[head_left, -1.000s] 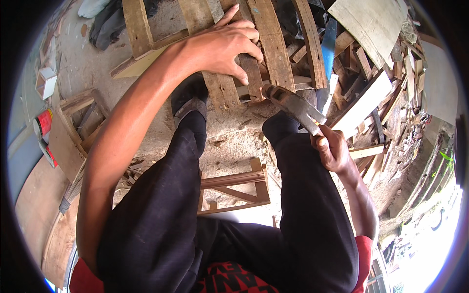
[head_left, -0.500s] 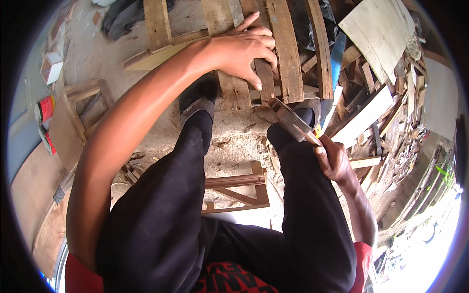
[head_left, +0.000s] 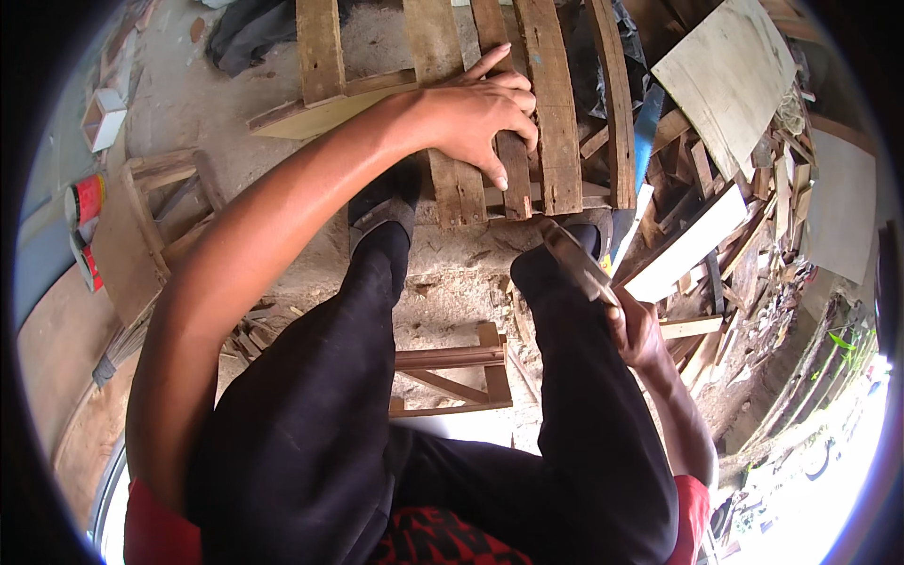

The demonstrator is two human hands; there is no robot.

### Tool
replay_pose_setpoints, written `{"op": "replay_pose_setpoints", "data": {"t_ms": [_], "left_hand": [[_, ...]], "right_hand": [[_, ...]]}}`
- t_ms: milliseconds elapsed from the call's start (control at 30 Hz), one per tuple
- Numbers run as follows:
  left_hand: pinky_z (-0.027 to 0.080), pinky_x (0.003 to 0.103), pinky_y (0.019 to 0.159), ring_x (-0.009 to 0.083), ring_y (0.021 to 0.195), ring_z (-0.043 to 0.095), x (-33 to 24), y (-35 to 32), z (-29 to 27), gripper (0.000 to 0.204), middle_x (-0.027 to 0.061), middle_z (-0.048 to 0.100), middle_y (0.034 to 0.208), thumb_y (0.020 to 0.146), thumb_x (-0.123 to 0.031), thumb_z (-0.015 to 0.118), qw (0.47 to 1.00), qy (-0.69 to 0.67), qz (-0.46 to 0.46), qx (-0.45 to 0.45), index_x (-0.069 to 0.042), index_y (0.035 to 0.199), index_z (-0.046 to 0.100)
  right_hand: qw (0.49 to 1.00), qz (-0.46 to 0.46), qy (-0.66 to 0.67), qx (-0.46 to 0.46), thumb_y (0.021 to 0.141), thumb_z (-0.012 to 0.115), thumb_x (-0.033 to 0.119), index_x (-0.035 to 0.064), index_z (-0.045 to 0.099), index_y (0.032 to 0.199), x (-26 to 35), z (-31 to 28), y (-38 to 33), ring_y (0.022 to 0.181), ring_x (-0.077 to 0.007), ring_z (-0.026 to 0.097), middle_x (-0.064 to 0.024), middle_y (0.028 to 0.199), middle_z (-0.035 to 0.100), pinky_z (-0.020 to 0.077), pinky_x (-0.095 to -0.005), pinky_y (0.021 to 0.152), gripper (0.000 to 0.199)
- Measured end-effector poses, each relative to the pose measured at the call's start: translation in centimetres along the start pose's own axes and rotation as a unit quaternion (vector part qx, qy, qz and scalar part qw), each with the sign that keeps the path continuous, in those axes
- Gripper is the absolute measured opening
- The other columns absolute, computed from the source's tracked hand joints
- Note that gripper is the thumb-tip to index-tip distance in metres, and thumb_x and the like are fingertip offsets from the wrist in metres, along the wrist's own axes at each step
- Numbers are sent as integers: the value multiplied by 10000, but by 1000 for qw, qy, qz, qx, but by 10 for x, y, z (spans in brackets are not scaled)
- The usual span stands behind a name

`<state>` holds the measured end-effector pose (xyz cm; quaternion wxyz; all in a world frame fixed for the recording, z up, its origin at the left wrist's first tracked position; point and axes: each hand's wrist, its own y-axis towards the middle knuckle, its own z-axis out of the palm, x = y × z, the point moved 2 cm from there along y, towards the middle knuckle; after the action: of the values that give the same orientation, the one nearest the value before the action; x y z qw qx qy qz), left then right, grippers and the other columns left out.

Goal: The person sits on the floor and uses a hand saw to cut a wooden plank. They then place the plank onto a wooden pallet frame and use a hammer to nail it into place.

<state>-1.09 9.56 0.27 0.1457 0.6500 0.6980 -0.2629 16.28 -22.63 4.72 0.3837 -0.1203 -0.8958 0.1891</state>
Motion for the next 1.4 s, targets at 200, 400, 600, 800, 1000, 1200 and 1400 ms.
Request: {"op": "replay_pose_setpoints", "data": {"t_ms": [200,400,600,800,1000,1200,1400], "left_hand": [[-13,575,1235,289,1423,344,0,1,-1,568,73,599,1254,597,-439,875,1000,-11,0,10,-214,1096,725],[-15,569,1236,292,1421,346,1,-1,0,570,78,599,1259,594,-434,875,1000,-11,-3,4,-214,1099,727],[-20,565,1236,294,1418,352,-1,2,-2,556,79,598,1264,604,-424,870,1000,-10,2,6,-211,1098,728],[-17,566,1235,296,1418,351,2,-1,-1,547,85,595,1257,602,-417,871,1000,-13,3,-3,-209,1088,728],[-12,567,1236,297,1417,351,0,-1,3,556,81,595,1257,585,-420,876,1000,-21,1,-4,-209,1077,727],[-15,566,1236,292,1401,369,2,0,2,560,56,609,1193,569,-424,880,1000,-24,8,-13,-208,1063,732],[-26,562,1236,291,1401,370,1,0,2,558,54,616,1184,568,-425,886,1000,-18,6,-18,-211,1060,737]], "right_hand": [[1000,-21,18,-2,1023,474,470,-38,570,988,16,-3,8,619,-466,618,-235,672,580,467,-457,529,518],[1000,-14,-7,17,1027,480,445,-32,568,968,21,-1,24,615,-464,618,-234,617,552,462,-460,516,489],[1000,-11,-13,23,1027,473,445,-22,579,966,19,-6,27,591,-449,614,-216,607,551,462,-454,520,483],[977,-178,110,-35,957,537,461,-27,620,906,48,-16,11,581,-370,641,-174,686,606,513,-399,555,497],[999,32,0,33,1028,478,449,-11,569,915,10,4,14,654,-476,612,-253,668,572,470,-451,539,482],[1000,-25,1,-11,1026,474,468,-15,565,906,10,3,9,620,-479,601,-231,647,561,464,-451,526,506],[1000,-28,-5,-3,1028,474,457,-28,579,970,24,-1,17,639,-482,612,-238,655,572,468,-460,529,499]]}}
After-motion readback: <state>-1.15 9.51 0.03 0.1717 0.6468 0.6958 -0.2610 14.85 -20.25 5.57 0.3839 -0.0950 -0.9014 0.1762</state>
